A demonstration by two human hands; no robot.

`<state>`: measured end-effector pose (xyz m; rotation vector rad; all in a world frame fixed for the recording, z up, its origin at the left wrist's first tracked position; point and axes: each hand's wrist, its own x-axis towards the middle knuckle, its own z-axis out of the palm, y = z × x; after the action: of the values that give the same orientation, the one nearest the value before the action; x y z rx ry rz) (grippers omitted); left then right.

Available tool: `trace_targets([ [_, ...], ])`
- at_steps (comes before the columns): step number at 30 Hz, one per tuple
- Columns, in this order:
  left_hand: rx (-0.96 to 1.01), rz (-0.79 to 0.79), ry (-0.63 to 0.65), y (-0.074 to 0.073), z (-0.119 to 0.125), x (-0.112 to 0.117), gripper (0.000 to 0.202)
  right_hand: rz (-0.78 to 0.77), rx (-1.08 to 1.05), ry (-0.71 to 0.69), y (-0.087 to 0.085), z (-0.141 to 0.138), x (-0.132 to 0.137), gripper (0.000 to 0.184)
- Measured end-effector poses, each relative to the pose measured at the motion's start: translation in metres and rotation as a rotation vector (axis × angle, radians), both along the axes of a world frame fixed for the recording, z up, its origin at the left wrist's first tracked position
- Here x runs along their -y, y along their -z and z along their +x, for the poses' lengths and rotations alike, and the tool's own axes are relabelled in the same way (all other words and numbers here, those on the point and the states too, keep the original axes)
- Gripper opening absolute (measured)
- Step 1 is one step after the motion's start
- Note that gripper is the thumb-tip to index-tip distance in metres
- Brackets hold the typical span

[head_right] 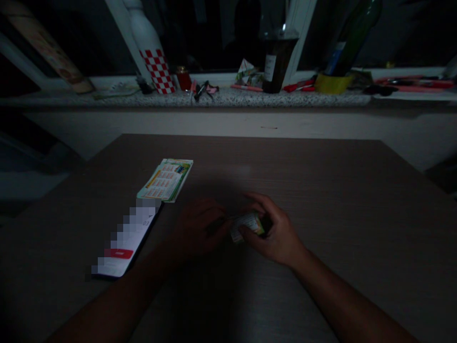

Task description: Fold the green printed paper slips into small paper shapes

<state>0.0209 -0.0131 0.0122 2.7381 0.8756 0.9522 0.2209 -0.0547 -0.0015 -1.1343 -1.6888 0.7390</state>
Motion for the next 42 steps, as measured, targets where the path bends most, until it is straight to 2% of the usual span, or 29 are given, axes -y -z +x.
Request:
trace_targets([
  [5, -0.022, -0.037, -0.046, 0.002, -0.001, 0.001, 0.027, -0.085, -0.089, 0.068, 0.004, -0.002, -0.003, 0.055],
  [7, 0.036, -0.059, -0.082, 0.004, -0.001, 0.002, 0.023, -0.099, -0.099, 0.058, 0.006, -0.001, -0.004, 0.058],
  [9, 0.107, -0.077, -0.1, 0.005, -0.001, 0.002, 0.031, -0.116, -0.112, 0.027, 0.007, 0.001, -0.005, 0.061],
  [11, 0.121, -0.109, -0.052, 0.003, -0.002, 0.001, 0.045, -0.149, -0.097, -0.006, 0.008, 0.003, -0.006, 0.061],
  [15, -0.058, -0.158, 0.101, -0.002, -0.004, 0.0, 0.056, -0.27, -0.065, -0.098, 0.007, 0.01, -0.009, 0.053],
  [19, -0.245, -0.136, 0.139, -0.002, -0.007, -0.004, 0.052, -0.377, -0.118, -0.184, 0.006, 0.016, -0.012, 0.046],
  [24, -0.319, -0.1, 0.198, 0.003, -0.008, -0.009, 0.043, -0.448, -0.208, -0.236, 0.007, 0.019, -0.015, 0.039],
  [27, -0.349, -0.083, 0.226, 0.004, -0.007, -0.01, 0.034, -0.422, -0.148, -0.215, 0.009, 0.019, -0.016, 0.035],
  [30, -0.367, -0.088, 0.231, 0.003, -0.007, -0.008, 0.033, -0.369, -0.007, -0.136, 0.014, 0.022, -0.017, 0.031],
  [34, -0.387, -0.106, 0.27, -0.001, -0.007, -0.006, 0.028, -0.331, 0.098, -0.096, 0.019, 0.026, -0.016, 0.033],
  [39, -0.39, -0.155, 0.326, -0.003, -0.007, -0.005, 0.03, -0.08, 0.441, -0.113, 0.007, 0.026, -0.012, 0.041],
  [42, -0.376, -0.165, 0.319, -0.004, -0.007, -0.005, 0.029, 0.026, 0.566, -0.131, 0.001, 0.023, -0.009, 0.041],
])
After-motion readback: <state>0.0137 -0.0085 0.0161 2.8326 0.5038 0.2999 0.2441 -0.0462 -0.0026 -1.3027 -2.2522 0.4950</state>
